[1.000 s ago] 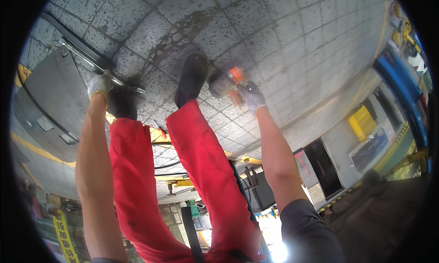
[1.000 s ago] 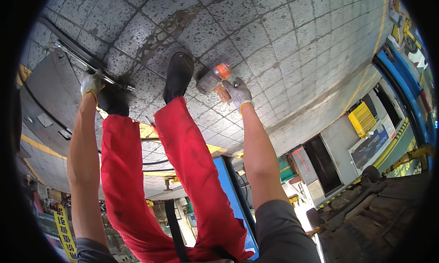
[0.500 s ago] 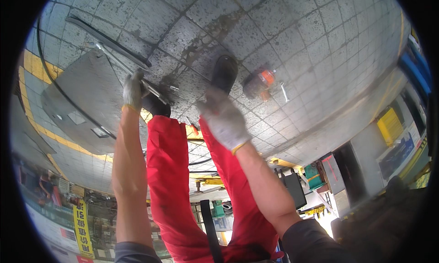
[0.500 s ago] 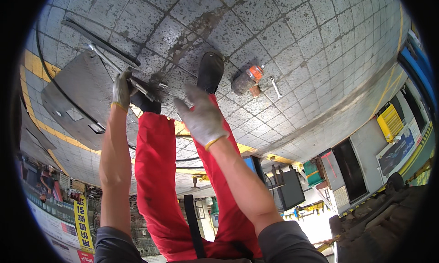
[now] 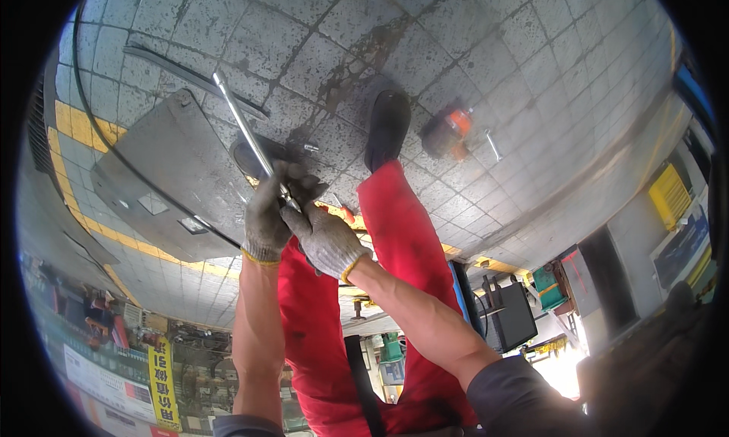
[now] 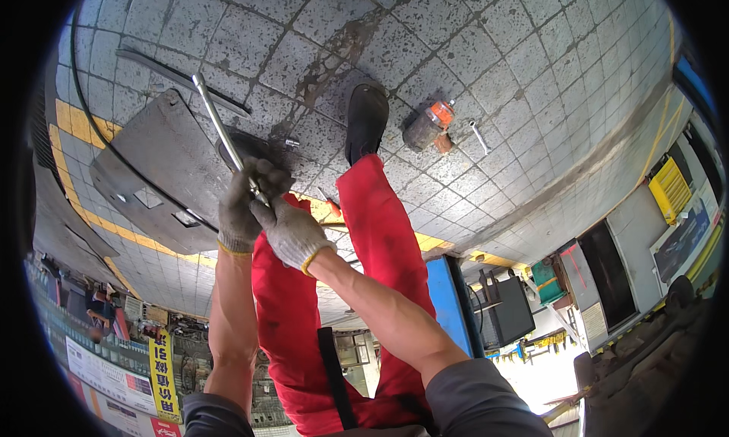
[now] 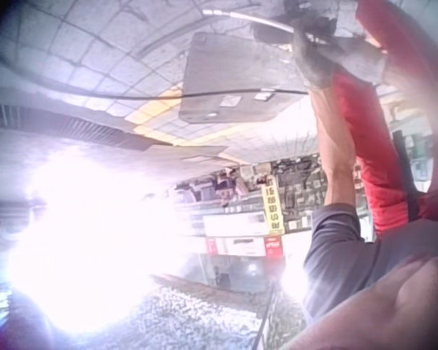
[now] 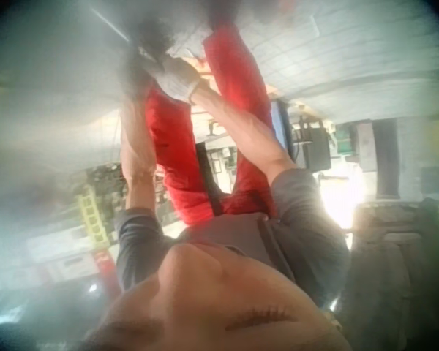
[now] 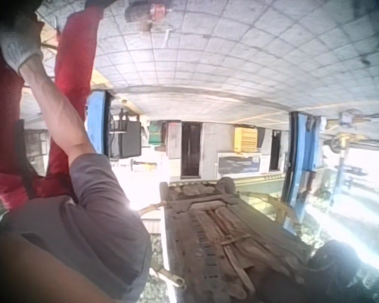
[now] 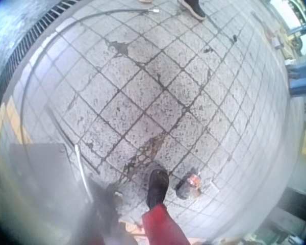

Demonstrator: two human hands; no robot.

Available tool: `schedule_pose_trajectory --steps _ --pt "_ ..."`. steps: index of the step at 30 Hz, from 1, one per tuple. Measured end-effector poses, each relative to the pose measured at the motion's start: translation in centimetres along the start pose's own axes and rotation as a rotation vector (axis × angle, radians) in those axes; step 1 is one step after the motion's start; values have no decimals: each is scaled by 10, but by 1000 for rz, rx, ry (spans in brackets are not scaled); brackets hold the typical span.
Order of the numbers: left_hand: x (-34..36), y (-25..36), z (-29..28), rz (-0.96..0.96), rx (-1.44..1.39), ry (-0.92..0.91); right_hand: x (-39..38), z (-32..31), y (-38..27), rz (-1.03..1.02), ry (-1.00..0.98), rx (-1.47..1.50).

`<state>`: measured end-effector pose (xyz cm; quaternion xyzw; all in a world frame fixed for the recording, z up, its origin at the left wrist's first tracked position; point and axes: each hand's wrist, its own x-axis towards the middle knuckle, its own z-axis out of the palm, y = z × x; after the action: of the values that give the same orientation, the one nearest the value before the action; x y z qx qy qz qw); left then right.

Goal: The person walks through an auto repair shop, puts on gloves, and uses a pneumatic impact wrench to remove bolts from a car's wheel hub and suspension area. The person then picks up a socket wrench and continues working on the wheel assembly.

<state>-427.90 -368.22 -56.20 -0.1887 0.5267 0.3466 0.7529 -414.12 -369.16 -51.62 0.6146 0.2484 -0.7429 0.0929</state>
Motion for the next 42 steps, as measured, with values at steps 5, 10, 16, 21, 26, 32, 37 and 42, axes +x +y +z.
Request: schedule_pose_trajectory --steps 5,10,16,21,26,32,37,42 --pt "53 56 29 126 -181 49 0 0 -5 -38 -32 32" --pt "93 65 38 204 33 152 9 0 2 -208 177 -19" --pt "147 96 -1 419 262 324 -11 -9 28 203 127 240" --pt "131 15 -37 195 510 455 13 -37 17 239 236 613" --pt "142 -78 -79 154 676 628 26 -46 18 77 491 220" --pt "176 -127 -87 49 1021 992 19 -34 14 67 428 287" --pt "191 -139 -104 81 1134 1001 12 -39 9 88 346 263" --pt "141 -101 -87 115 923 599 26 -45 12 -8 358 310"
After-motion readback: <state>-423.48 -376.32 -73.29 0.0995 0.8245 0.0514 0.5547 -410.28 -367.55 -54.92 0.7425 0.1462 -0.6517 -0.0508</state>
